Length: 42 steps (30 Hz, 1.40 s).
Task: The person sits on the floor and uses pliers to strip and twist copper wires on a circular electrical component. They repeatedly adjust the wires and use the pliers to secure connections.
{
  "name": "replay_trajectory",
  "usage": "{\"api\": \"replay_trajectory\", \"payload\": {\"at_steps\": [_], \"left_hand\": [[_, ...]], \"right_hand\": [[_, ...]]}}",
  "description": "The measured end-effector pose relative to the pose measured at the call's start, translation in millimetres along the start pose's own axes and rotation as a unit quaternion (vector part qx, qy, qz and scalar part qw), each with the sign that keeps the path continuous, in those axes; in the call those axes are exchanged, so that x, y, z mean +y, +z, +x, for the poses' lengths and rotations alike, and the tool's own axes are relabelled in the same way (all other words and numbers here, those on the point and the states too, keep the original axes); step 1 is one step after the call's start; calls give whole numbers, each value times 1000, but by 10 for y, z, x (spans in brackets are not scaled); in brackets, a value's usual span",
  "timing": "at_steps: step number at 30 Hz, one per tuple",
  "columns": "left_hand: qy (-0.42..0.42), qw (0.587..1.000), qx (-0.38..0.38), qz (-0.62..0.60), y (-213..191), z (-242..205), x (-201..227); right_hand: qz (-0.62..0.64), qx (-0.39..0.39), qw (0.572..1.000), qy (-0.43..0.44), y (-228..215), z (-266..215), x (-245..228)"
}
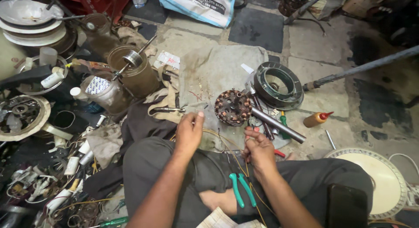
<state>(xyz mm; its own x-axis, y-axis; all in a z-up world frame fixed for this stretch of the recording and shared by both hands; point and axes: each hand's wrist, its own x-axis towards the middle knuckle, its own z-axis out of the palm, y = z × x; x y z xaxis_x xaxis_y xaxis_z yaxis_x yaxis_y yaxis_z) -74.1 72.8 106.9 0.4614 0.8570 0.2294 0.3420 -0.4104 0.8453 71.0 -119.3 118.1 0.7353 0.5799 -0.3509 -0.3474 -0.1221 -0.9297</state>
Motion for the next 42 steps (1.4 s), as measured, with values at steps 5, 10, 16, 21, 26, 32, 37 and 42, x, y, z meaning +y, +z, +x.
{"api": "replay_trajectory", "payload": {"at_steps": [5,10,16,21,26,32,37,42], "left_hand": [[6,1000,-5,-10,-49,-53,108],[76,993,35,-83,-185,-52,244],[128,984,-66,-109,-588,-272,844],[-50,720,-531,-444,-1304,-781,1847],[-5,661,-532,-529,-1391,-906,2209],[2,658,-500,-563,-1177,-1248,2128],[4,661,-472,-583,-1122,-1345,2209],[5,687,-435,-581,-1163,-1280,2311]], "right_hand": [[7,-105,992,-73,25,-309,-210],[25,-106,994,10,-4,-422,-8],[21,-52,992,117,-213,-350,443],[8,-98,993,62,-283,-165,624],[-23,-47,993,104,-192,-294,532],[-18,-67,993,97,-238,-325,488],[-12,-85,992,89,-249,-293,553],[-50,-63,993,91,-275,-306,589]]}}
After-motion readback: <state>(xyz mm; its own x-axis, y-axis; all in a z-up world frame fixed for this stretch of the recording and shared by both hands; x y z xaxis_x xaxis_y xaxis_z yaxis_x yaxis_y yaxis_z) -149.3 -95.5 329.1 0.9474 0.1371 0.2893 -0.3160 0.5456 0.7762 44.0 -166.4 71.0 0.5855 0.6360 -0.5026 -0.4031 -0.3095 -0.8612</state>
